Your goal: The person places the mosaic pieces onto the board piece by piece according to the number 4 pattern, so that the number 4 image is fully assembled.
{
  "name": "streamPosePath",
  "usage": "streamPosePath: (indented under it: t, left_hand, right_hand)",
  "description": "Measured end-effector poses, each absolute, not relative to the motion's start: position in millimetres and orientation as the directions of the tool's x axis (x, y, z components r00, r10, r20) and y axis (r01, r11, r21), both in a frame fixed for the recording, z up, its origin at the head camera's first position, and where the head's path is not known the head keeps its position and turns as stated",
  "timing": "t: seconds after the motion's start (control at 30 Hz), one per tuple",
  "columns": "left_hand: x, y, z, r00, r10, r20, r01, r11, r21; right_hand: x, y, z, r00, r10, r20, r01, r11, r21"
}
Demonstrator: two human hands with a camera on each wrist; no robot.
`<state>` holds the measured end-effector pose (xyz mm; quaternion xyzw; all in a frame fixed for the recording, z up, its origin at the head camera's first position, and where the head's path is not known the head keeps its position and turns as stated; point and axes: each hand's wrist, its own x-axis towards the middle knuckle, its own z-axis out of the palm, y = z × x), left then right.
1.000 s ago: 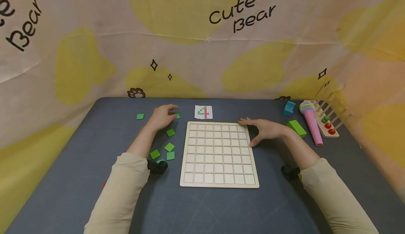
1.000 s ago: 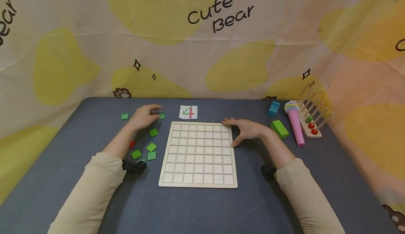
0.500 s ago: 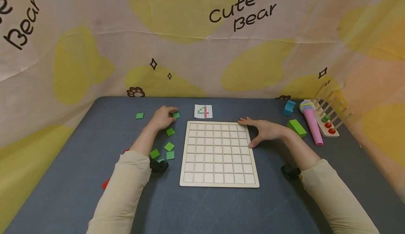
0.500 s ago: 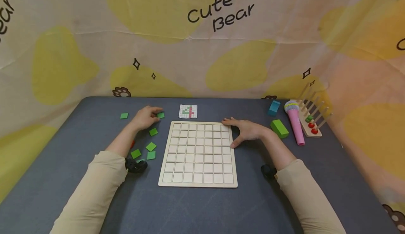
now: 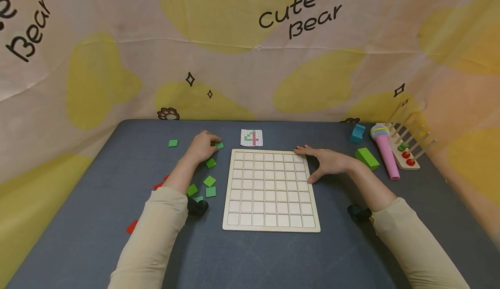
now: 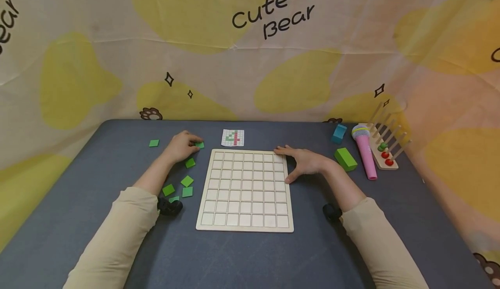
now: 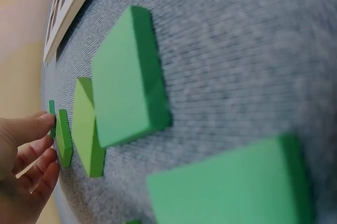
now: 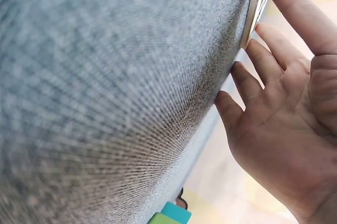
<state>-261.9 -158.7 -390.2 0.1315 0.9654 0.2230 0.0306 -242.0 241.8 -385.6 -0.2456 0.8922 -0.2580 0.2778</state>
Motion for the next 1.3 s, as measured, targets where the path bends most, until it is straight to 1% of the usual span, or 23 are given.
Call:
streamPosePath:
  t: [0.13,0.37,0.67,0.9,1.13,1.3]
  left_hand:
    - [-261,-157,-390,-0.969,0.249,0.009,0.227,0.87,0.438]
    - [-261,-154,-387,-0.982,0.185,-0.032,0.148,0.867,0.475]
    - [-257,-144,-381,-0.99,0.124,0.062,0.138,0.809,0.571]
    - [-257,-124,-376,-0.991,0.078,0.106,0.128,0.75,0.649]
    - [-256,-96,-375,-0.995,0.07,0.069,0.098,0.652,0.752]
    - [-252,-76,-373,-0.994,0.086,0.063,0.103,0.618,0.779]
  right_hand:
    - [-242,242,-385,-0.727,-0.579,-0.368,-0.297,0.749,-0.592]
    - [-242,241,-385,-0.724,-0.584,-0.367,-0.301,0.746,-0.594]
    - [-242,241,-386,-0.723,-0.586,-0.367,-0.296,0.741,-0.602]
    - [-242,241,-386,-0.724,-0.585,-0.365,-0.296,0.741,-0.603]
    - [-241,242,-385,-0.729,-0.584,-0.357,-0.288,0.735,-0.614]
    - [-241,242,-386,-0.73,-0.582,-0.358,-0.284,0.735,-0.615]
